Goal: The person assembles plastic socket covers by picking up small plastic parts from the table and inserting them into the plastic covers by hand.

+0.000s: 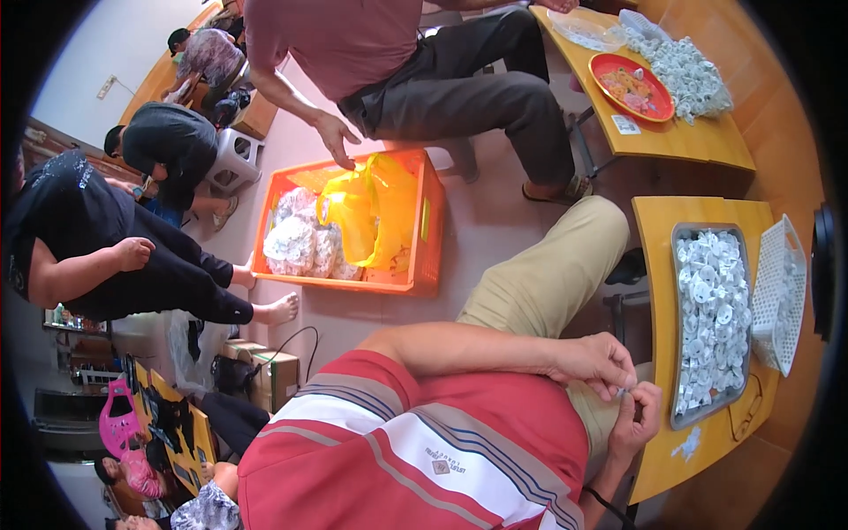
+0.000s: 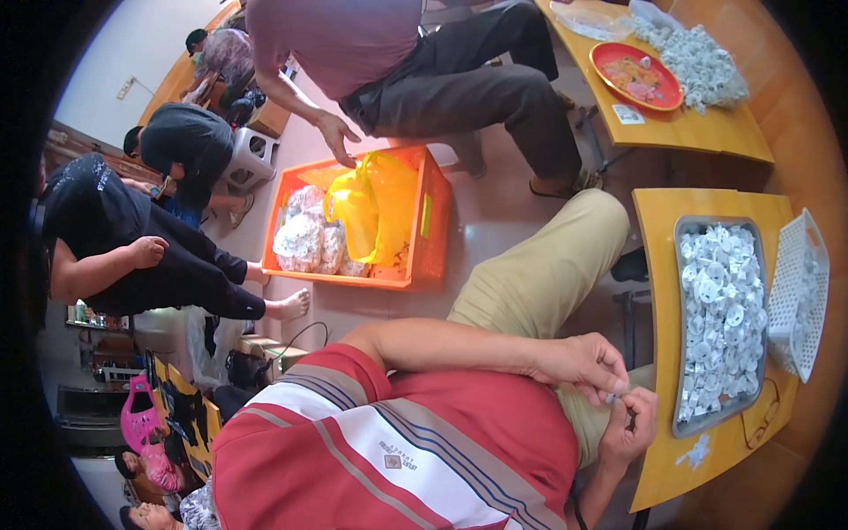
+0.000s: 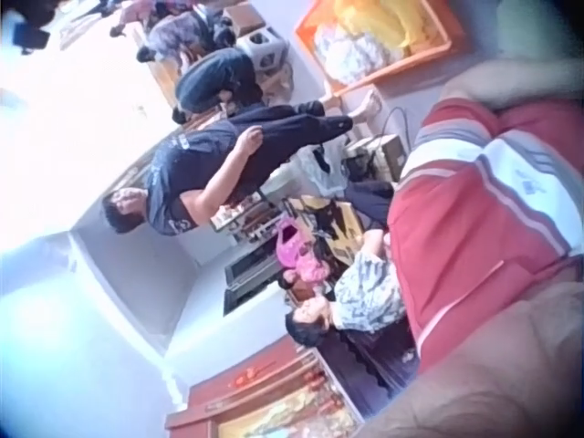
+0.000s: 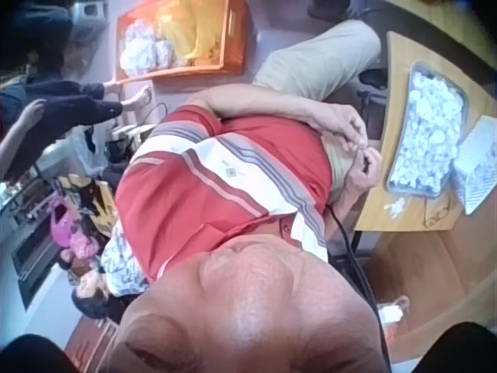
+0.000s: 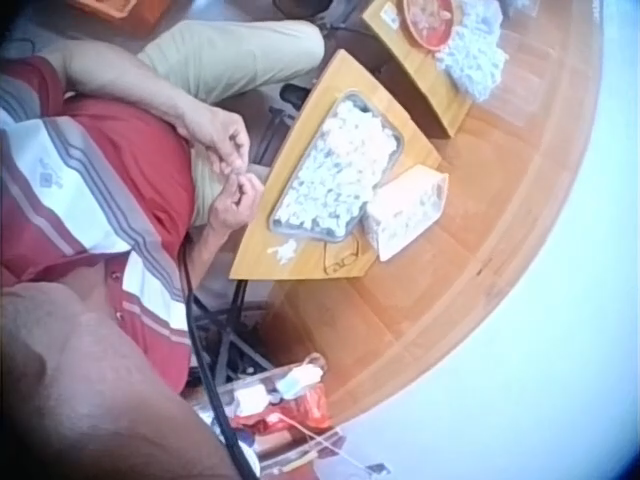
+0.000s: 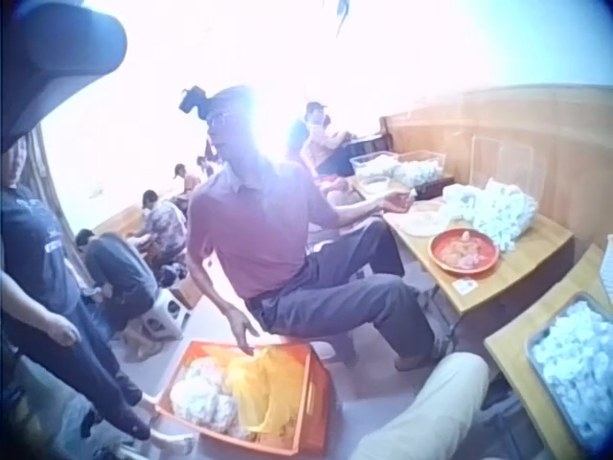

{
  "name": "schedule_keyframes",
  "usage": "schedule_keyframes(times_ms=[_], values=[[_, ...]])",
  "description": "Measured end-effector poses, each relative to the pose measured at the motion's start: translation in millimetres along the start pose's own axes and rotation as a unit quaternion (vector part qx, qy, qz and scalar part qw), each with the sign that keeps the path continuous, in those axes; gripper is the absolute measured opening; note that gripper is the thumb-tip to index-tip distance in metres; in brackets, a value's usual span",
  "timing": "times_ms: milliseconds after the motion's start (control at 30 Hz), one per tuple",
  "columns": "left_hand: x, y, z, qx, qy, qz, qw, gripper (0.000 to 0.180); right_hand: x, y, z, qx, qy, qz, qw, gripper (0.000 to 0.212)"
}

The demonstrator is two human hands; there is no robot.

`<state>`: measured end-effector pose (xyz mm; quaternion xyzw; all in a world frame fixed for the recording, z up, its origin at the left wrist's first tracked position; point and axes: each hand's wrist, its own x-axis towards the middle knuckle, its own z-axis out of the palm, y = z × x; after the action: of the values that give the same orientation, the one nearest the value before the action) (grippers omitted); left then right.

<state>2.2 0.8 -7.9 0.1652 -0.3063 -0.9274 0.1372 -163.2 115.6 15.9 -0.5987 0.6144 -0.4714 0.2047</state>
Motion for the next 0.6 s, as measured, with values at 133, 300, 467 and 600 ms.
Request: schedule_keyframes(times_ms=[133, 300, 467, 600], values=[[-1.7, 2.0, 3.6, 0.0, 0.018, -0.016, 1.0, 0.016, -1.3, 1.3, 0.7, -0.012, -0.011, -0.016, 1.0, 0.011], [-0.4, 1.0, 3.0, -0.021, 0.016, -0.017, 1.0, 0.015, 0.2, 0.0, 2.5, -0.023, -0.016, -0.032, 0.999, 0.012], [1.0, 0.7, 1.6, -0.022, 0.01, -0.02, 0.999, 0.015, -0.8, 1.7, 3.4, -0.027, -0.016, -0.033, 0.999, 0.013], [-1.5, 5.3, 4.8, -0.021, 0.006, -0.023, 0.999, 0.016, -1.7, 3.9, 3.5, -0.036, -0.013, -0.045, 0.998, 0.014]])
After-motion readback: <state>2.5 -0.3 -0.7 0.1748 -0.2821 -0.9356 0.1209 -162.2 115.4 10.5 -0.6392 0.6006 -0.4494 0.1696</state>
